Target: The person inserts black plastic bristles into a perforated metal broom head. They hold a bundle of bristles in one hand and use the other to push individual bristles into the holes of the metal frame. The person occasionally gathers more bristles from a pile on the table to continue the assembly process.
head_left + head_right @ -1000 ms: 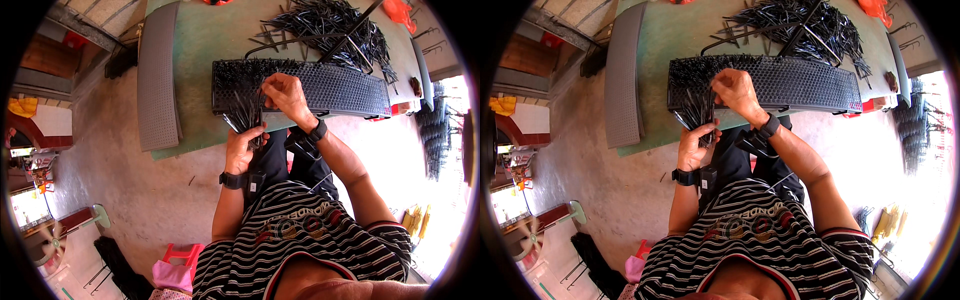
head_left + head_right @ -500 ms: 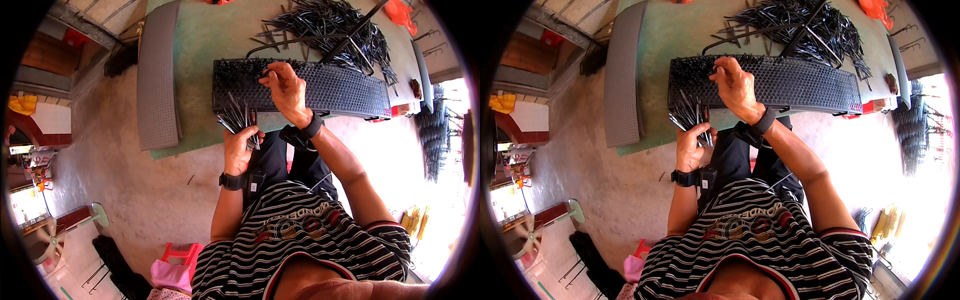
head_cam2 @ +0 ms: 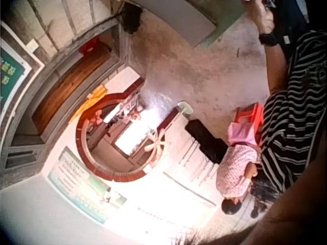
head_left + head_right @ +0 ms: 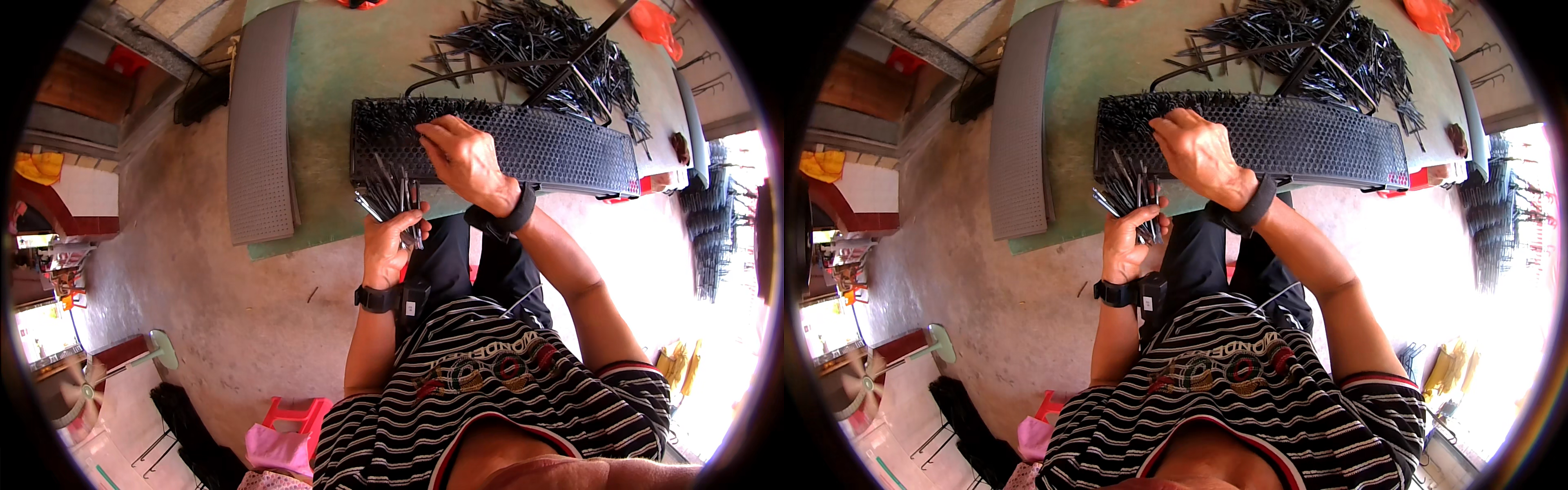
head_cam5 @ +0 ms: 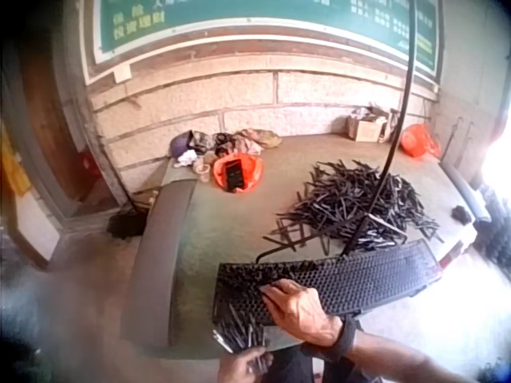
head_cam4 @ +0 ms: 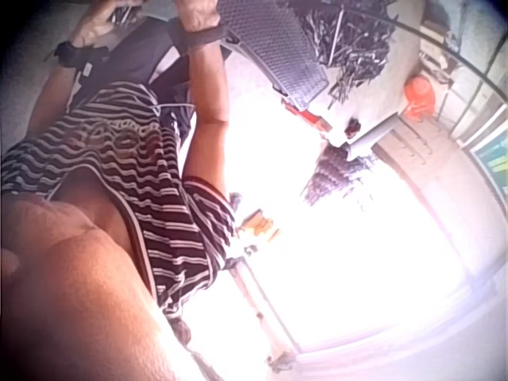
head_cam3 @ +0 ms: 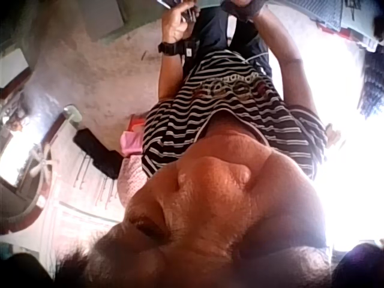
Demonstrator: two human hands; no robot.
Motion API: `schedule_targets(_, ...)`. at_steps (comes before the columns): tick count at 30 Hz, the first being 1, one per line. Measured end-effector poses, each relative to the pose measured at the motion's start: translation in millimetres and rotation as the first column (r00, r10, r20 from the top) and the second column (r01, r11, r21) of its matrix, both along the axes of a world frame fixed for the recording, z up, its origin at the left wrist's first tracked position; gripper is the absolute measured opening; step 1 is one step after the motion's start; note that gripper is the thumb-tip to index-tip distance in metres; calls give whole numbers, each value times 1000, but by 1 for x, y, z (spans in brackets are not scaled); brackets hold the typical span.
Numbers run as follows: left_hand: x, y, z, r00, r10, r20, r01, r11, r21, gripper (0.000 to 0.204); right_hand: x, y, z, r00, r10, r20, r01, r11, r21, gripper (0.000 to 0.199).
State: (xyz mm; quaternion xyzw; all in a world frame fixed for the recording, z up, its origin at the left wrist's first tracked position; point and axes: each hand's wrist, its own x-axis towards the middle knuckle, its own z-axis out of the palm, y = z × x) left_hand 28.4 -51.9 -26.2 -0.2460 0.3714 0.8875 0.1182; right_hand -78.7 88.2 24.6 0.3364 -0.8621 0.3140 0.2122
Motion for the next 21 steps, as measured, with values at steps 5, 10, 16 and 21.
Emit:
schedule_targets(5,-2,3,5,998,-10,-57,16,994,106,33,14,16,9,555,107,825,77,981,-179,23)
schedule_targets(10,-5,12,5,996,-1,-86,9,995,100,25,26,22,3,625,166,763,-19,980,-197,26)
schedule_targets(16,-7,21,6,991,-53,-119,54,999,4,24,28,24,-13,495,251,832,29,952,-304,22)
schedule_targets(21,-6,20,11,999,-12,-53,18,992,124,25,28,26,-17,448,283,848,179,901,-395,22)
